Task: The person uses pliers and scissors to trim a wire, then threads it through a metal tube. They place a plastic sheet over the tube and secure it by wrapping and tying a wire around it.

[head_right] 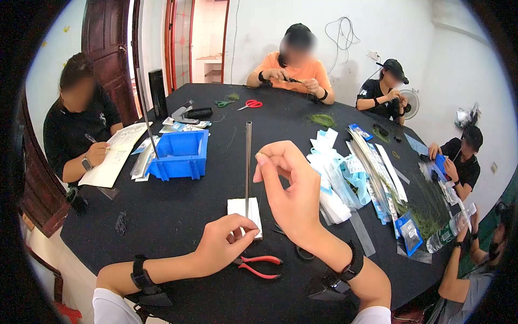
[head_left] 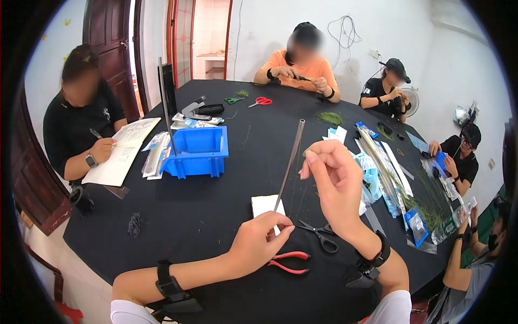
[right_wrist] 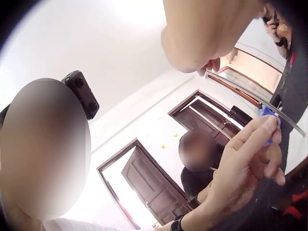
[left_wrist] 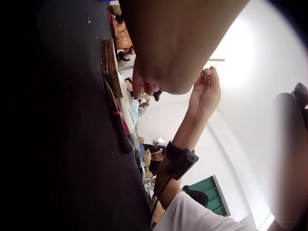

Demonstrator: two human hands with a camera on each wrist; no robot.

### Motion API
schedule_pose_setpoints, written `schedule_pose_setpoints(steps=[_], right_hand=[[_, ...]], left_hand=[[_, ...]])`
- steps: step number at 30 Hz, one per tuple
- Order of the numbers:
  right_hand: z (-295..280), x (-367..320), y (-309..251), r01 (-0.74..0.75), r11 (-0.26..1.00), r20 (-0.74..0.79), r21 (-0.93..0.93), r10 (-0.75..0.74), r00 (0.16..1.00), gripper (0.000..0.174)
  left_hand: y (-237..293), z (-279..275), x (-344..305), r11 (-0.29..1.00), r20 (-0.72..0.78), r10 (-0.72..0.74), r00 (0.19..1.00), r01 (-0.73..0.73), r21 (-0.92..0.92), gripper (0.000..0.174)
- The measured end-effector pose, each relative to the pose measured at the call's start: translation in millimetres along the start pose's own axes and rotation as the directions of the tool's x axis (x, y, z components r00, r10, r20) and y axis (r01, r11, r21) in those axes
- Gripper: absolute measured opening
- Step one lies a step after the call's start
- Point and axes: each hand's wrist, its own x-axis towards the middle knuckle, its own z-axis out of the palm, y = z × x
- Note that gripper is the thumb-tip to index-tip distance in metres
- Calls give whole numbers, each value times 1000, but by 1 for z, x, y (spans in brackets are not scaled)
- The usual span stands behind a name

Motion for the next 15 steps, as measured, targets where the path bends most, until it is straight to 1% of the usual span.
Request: schedule_pose_setpoints(steps=[2,5,8,11,15], right_hand=[[0,4,1,33,999,-11,6,-33,999,3],[1,11,-2,46,999,-18,-8,-46,999,2],[3,18,-4,86,996,-35,-24,-87,996,3],[4,21,-6,100,994,-38,-36,-101,994,3],[6,26,-4,174,983,-74,-58,-178,981,2]], left_hand=[[2,1,0,994,-24,90,996,-88,70,7],[6,1,2,987,-28,124,992,-121,106,7],[7,1,4,997,-43,58,997,-55,56,7],[9,1,6,999,-32,-50,998,49,-19,7],[12,-1,8,995,-4,-88,996,88,-51,7]])
